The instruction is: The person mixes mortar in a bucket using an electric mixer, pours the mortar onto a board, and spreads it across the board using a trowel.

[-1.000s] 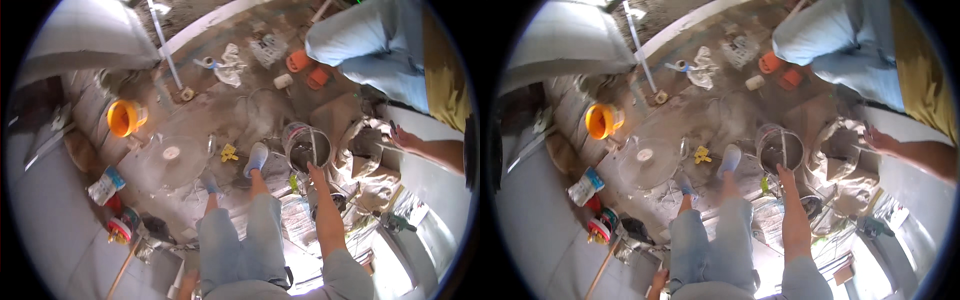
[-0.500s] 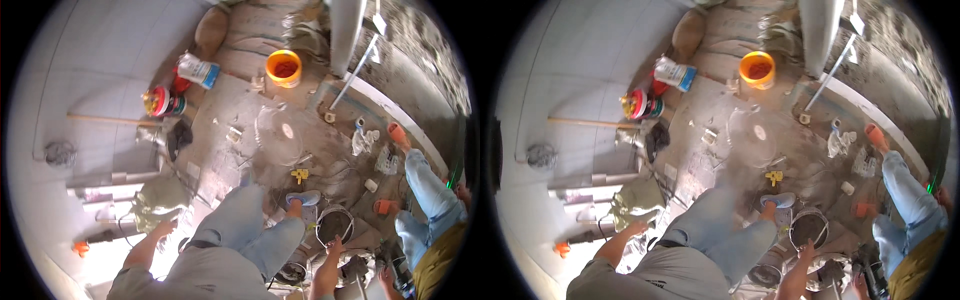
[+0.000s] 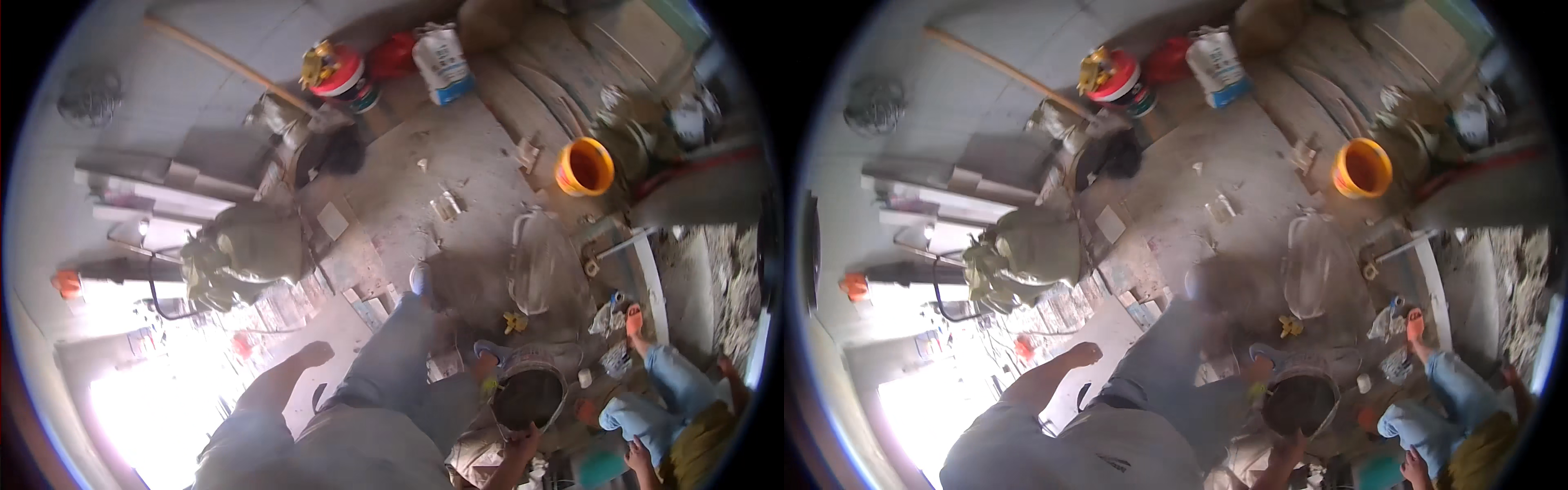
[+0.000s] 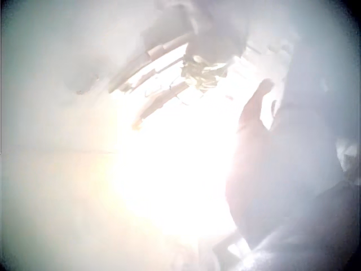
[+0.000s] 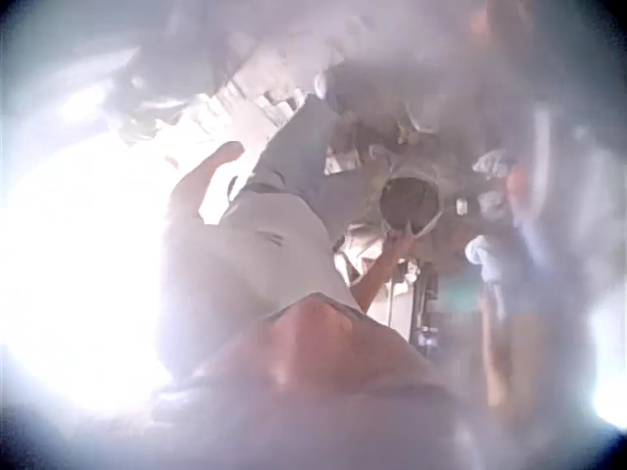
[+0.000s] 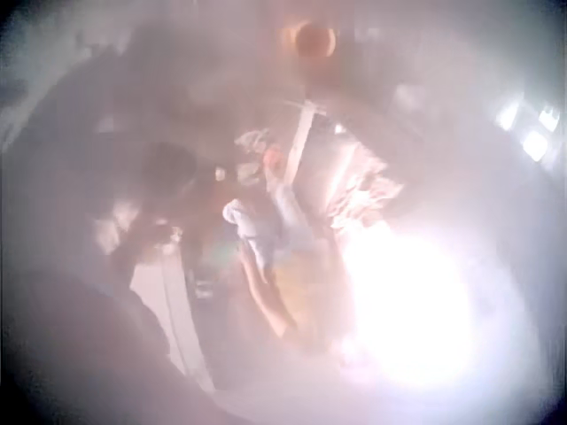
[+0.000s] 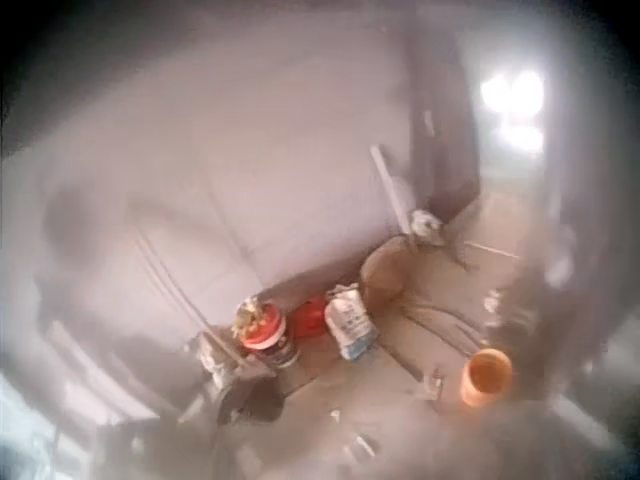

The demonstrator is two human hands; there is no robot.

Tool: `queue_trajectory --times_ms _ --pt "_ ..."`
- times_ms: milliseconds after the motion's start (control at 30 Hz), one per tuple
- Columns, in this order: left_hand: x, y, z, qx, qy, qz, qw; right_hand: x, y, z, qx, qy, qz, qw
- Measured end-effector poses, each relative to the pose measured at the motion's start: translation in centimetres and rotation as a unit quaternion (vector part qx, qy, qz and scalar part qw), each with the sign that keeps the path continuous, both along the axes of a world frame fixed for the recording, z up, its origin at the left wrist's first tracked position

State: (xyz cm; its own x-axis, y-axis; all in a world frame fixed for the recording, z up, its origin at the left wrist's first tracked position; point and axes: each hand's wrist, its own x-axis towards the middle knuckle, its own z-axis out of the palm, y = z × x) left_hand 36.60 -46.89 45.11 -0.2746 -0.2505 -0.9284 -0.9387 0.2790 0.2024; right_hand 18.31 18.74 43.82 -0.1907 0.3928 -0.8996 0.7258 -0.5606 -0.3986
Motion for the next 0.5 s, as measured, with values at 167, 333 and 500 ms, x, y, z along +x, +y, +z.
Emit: queue_trajectory --times_ms 167,333,500 --pt "8.3 -6.2 -5.9 -0.049 0.172 -0.349 0.92 -9.1 -13.8 8.1 -0.05 0.044 0.142 0.988" --pt "16.6 -3.6 -8.6 -0.086 0.173 -0.195 0.962 -15.9 -21.8 7.5 -0.059 0.098 0.47 0.875" --pt "23.5 4.8 -7.8 -0.181 0.084 -0.027 0.979 -22.8 -45.3 13.8 -0.17 -0.08 0.394 0.9"
